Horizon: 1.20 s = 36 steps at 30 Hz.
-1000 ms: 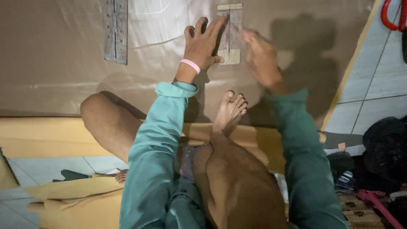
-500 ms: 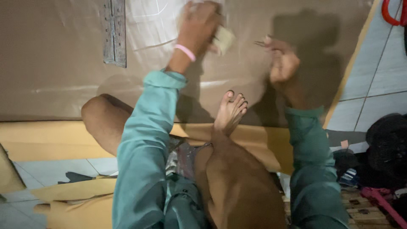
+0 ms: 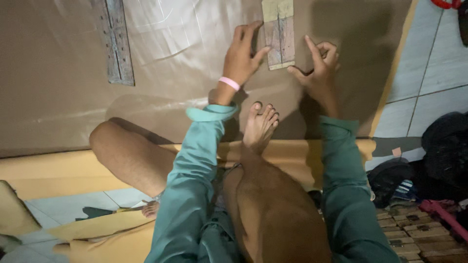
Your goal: The person measures a large sheet of brown paper using a ruler and a pencil, marking lines for cutting. They then use scissors to cut along the marked lines.
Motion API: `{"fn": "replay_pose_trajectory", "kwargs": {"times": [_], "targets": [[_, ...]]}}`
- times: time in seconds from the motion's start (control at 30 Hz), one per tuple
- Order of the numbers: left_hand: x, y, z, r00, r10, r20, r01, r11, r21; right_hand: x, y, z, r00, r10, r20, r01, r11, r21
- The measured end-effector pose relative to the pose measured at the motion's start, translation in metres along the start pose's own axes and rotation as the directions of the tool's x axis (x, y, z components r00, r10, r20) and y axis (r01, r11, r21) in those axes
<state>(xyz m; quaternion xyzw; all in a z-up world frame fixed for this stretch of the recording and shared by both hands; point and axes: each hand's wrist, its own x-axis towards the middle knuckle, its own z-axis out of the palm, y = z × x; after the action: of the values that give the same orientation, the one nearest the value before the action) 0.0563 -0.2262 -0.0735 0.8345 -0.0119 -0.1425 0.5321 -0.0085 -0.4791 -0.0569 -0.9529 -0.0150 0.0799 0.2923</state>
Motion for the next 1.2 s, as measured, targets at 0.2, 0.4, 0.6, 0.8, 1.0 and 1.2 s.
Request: {"fn": "replay_pose_trajectory", "kwargs": {"times": [0.2, 0.4, 0.6, 0.8, 1.0, 1.2], "targets": [[-0.001, 0.003, -0.027, 0.979, 0.193, -0.061, -0.158, 0.919, 0.361, 0.012, -0.006, 0.009, 0.999, -0.050, -0.010, 0.050, 0.998, -0.041], [0.003, 0.005, -0.027, 0.994, 0.109, -0.007, -0.099, 0.927, 0.362, 0.010, -0.011, 0.010, 1.000, -0.019, -0.005, 0.019, 1.000, -0.016], [0.002, 0.008, -0.029, 0.992, 0.122, -0.004, -0.112, 0.920, 0.375, 0.010, -0.002, 0.012, 0.999, -0.028, 0.030, 0.027, 1.000, 0.015], [0.001, 0.007, -0.029, 0.991, 0.131, -0.005, -0.120, 0.923, 0.365, 0.008, 0.002, 0.015, 0.999, -0.035, 0.036, 0.034, 0.999, 0.035], [0.000, 0.006, -0.030, 0.989, 0.150, -0.015, -0.134, 0.919, 0.370, 0.010, -0.002, 0.015, 0.998, -0.052, 0.026, 0.051, 0.999, 0.012], [0.000, 0.006, -0.027, 0.992, 0.123, -0.008, -0.111, 0.918, 0.380, 0.009, -0.001, 0.015, 0.999, -0.037, 0.028, 0.036, 0.999, 0.009]]}}
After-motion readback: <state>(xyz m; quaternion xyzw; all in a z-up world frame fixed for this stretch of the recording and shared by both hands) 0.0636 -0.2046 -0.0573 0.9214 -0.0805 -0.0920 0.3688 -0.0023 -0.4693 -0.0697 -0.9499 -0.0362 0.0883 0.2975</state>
